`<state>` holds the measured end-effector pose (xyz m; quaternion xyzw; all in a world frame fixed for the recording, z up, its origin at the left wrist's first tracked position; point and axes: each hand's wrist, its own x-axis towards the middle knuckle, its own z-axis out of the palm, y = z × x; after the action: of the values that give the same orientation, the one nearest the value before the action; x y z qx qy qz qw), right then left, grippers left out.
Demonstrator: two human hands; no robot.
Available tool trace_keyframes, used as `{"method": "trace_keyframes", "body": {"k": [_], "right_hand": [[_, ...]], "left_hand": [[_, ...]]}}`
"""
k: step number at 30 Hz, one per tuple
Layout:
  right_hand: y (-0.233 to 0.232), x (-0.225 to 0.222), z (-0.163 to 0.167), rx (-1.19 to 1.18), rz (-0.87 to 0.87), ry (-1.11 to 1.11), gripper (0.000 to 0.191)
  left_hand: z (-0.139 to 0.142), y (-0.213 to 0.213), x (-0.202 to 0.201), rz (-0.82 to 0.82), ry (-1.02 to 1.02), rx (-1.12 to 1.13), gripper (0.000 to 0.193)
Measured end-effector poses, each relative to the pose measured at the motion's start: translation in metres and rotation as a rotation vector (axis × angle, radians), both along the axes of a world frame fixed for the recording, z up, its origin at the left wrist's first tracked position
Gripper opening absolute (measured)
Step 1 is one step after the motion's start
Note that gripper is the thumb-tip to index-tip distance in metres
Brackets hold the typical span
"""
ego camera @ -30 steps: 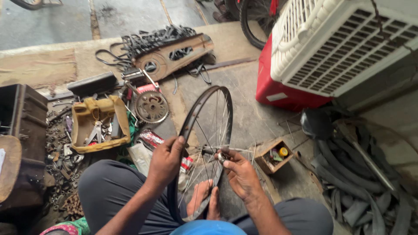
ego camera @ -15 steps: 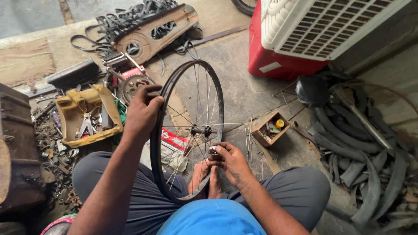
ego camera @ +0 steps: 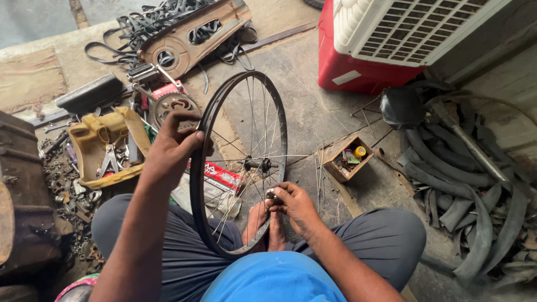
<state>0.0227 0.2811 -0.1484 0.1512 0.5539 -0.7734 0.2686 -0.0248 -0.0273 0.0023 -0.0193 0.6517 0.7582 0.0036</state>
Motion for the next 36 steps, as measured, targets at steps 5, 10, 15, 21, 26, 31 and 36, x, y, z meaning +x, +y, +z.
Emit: {"method": "trace_keyframes", "body": {"k": [5,10,15,21,26,31,36], "right_hand": [[-0.007,-0.006,0.027,-0.134,0.005,-0.040,0.024],[-0.036,-0.037,0.069,-0.216,-0.015,-0.021,0.023],[-0.092,-0.088,0.115,0.016,0.177,0.242,0.018],[-0.129,-0.115,0.137,0.006,0.278,0.341,0.031],[-0.135,-0.113,0.136,-0.159,0.265,0.283,0.026],[-0.130,-0.112,0.144,-0.227,0.241,0.118,0.029],[-0.127,-0.112,0.149,-0.274,0.246,0.072,0.032]], "left_hand": [[0.014,-0.002,0.007,-0.016,0.053,-0.447,0.013],[0.018,0.003,-0.004,0.278,0.335,-0.633,0.008],[0.023,-0.001,-0.034,0.300,0.054,-0.013,0.017],[0.022,0.006,-0.032,0.169,0.182,-0.702,0.020],[0.030,0.008,-0.028,0.143,0.248,-0.819,0.015],[0.042,0.013,-0.026,0.128,0.258,-0.919,0.014],[0.038,0.002,-0.033,0.042,0.228,-0.973,0.014]]}}
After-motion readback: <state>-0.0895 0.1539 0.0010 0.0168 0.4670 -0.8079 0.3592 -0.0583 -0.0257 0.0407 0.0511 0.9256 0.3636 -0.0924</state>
